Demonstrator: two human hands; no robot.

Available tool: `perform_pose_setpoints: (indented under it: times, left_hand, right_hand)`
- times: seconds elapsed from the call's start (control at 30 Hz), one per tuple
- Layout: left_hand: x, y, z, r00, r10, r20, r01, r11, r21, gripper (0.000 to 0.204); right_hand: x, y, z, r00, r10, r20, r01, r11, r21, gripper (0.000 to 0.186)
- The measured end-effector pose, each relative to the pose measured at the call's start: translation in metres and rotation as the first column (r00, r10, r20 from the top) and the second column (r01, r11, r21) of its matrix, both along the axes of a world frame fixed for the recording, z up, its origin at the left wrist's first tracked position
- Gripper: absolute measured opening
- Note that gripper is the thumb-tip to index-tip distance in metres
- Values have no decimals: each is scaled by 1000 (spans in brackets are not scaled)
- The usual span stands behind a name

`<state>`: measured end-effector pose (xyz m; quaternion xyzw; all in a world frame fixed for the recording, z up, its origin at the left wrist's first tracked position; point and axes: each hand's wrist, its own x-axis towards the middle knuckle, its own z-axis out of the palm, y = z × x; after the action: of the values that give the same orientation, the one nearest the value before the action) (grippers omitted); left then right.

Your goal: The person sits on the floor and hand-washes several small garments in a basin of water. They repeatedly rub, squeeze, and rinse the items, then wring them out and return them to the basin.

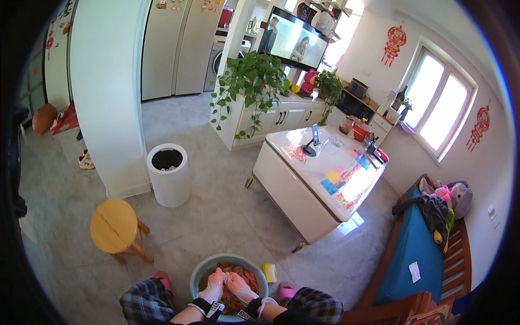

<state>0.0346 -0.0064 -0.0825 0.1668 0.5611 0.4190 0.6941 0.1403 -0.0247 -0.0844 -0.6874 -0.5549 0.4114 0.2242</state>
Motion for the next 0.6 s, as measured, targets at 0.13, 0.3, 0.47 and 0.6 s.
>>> perform_pose_setpoints:
  times: [0.13, 0.3, 0.47, 0.6]
  left_hand:
    - [-11, -9, -39, 943, -224, -247, 220, 975, -43, 48]
    - [-18, -13, -81, 997, -31, -66, 24, 995, -101, 29]
    - [-33, -24, -112, 994, -31, -109, 4, 972, -236, 36]
    - [-37, -37, -134, 928, -209, -308, 126, 955, -269, 35]
  right_hand:
    - [2, -1, -54, 847, -110, -520, 47, 990, -133, 31]
    - [29, -7, -89, 546, -427, -721, 33, 871, -491, 27]
    - [37, -11, -123, 924, 43, -379, -146, 958, -247, 29]
    - [30, -19, -142, 980, 191, 53, -184, 976, -113, 34]
